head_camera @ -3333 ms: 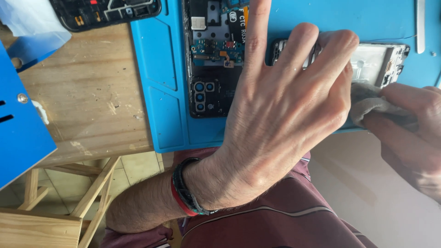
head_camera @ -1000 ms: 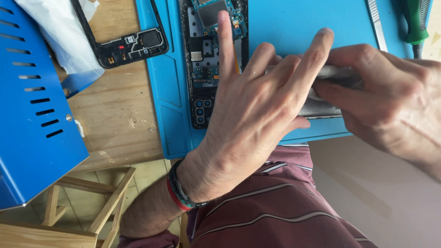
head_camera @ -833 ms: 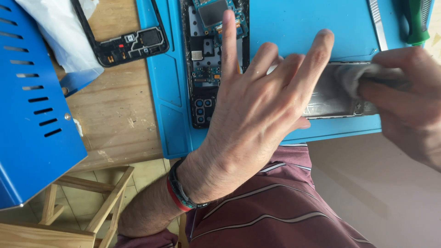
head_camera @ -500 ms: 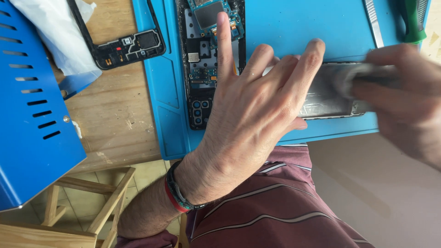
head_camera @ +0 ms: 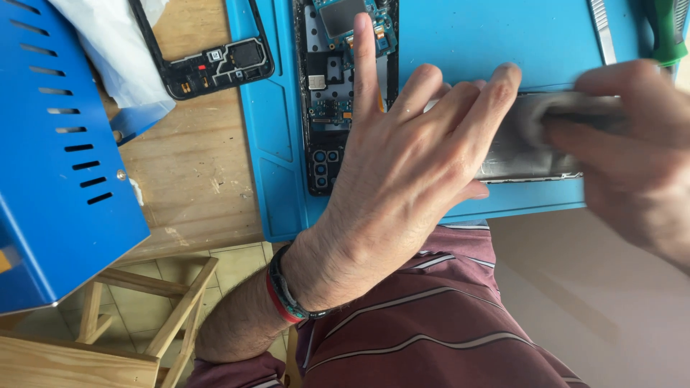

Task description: The person cleans the interior of a disassembled smartphone using a toothbrush and a cloth with spray. The person scrubs the battery area with the toothbrush, then sprays the cloth and wipes the same area repeatedly.

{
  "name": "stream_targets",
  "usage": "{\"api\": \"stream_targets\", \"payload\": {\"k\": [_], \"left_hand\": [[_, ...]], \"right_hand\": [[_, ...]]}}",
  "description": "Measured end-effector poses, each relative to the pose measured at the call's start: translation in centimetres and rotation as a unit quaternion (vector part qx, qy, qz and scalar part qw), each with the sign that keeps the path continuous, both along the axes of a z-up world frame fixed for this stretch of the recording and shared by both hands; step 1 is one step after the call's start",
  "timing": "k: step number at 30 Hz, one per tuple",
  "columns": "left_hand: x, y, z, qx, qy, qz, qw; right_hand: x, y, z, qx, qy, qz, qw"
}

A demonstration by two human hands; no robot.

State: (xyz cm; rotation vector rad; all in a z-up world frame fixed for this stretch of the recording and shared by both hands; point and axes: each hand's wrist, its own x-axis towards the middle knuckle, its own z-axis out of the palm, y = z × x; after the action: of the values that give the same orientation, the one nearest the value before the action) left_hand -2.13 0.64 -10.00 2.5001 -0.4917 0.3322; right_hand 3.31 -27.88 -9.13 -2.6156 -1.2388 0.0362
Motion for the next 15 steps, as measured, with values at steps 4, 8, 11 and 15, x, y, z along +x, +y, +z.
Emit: {"api": "stream_targets", "payload": {"k": [4, 8, 11, 15], "left_hand": [[0.1, 0.5, 0.1, 0.017, 0.003, -0.015, 1.0], [-0.1, 0.0, -0.2, 0.0, -0.012, 0.003, 1.0], [-0.3, 0.3, 0.0, -0.005, -0.012, -0.004, 1.0], [-0.3, 0.3, 0.5, 0.012, -0.004, -0.003, 1.0]], "right_hand": [[-0.7, 5.9, 3.4, -0.115, -0.161, 0.047, 0.979], [-2.6, 5.3, 3.5, -0.088, -0.083, 0.063, 0.991], [-2.0, 4.9, 3.3, -0.08, -0.065, 0.058, 0.993], [0.2, 5.1, 3.0, -0.12, -0.18, 0.08, 0.973]]}}
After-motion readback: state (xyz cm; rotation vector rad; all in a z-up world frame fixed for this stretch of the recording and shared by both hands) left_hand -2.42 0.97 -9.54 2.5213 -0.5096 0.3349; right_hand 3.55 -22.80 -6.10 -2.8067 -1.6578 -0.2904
